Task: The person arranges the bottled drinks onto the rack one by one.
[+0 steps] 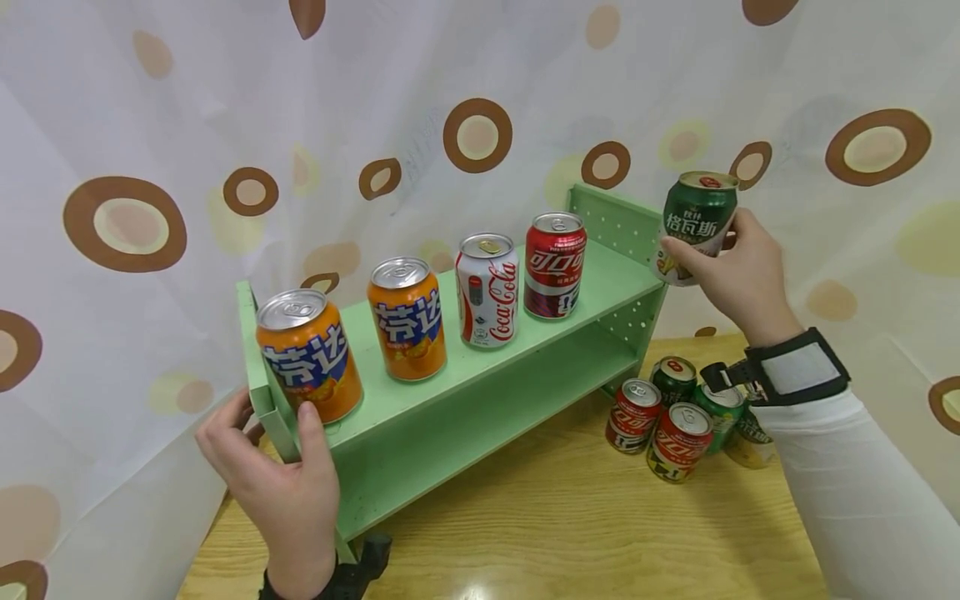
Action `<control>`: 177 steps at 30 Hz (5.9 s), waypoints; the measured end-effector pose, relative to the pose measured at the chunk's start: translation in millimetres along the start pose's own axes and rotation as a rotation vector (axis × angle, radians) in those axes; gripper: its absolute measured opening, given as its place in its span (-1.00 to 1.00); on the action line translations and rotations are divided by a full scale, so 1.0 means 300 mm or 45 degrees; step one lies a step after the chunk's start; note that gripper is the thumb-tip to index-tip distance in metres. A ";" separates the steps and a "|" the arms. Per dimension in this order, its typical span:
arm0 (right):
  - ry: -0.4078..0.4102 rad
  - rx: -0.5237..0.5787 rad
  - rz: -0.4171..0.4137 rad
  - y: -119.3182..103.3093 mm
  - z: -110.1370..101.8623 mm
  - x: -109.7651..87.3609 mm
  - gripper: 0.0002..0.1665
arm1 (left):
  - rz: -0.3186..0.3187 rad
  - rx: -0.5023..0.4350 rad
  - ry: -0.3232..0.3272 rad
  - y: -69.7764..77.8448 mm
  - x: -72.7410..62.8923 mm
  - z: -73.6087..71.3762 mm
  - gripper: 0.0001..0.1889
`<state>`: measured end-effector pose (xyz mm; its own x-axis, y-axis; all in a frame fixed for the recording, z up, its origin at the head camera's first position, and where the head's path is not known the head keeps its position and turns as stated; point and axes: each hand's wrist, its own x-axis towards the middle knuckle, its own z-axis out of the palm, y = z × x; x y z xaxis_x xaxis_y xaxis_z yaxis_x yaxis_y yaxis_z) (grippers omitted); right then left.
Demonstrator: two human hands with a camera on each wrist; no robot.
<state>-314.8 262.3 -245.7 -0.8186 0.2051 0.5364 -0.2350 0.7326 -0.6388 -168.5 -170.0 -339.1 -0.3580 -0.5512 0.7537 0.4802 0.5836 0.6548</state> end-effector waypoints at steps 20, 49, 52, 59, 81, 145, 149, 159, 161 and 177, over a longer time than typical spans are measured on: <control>-0.106 0.004 -0.062 -0.083 0.100 0.025 -0.16 | -0.012 0.013 -0.008 0.002 -0.003 -0.001 -0.49; -0.183 0.003 -0.093 -0.082 0.218 -0.004 -0.21 | -0.049 0.012 -0.020 0.002 -0.002 -0.007 -0.49; -0.184 0.005 -0.091 -0.081 0.221 -0.005 -0.21 | -0.049 0.014 -0.017 0.002 -0.003 -0.006 -0.49; -0.186 -0.003 -0.082 -0.080 0.225 -0.006 -0.23 | -0.059 0.019 -0.027 0.003 -0.003 -0.008 -0.50; -0.152 0.159 -0.093 -0.073 0.263 -0.035 -0.01 | -0.013 0.009 -0.006 0.001 -0.003 -0.005 -0.50; -0.453 0.248 -0.163 0.006 0.205 -0.009 -0.25 | -0.057 0.001 -0.003 0.007 -0.001 -0.005 -0.51; -0.472 0.251 -0.184 0.004 0.204 -0.007 -0.29 | -0.060 0.005 -0.002 0.008 -0.002 -0.006 -0.51; -0.504 0.265 -0.201 -0.004 0.203 -0.012 -0.26 | -0.050 0.007 -0.002 0.004 -0.003 -0.005 -0.51; -0.499 0.272 -0.194 -0.007 0.204 -0.012 -0.25 | -0.046 0.005 -0.001 0.004 -0.002 -0.006 -0.51; -0.187 0.318 -0.164 0.041 0.166 -0.115 -0.24 | -0.072 0.016 -0.013 0.009 -0.002 -0.004 -0.51</control>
<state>-315.7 232.0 -299.5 -0.8364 0.0114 0.5479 -0.4485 0.5605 -0.6962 -166.0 -168.7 -338.0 -0.3928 -0.5772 0.7159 0.4492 0.5588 0.6971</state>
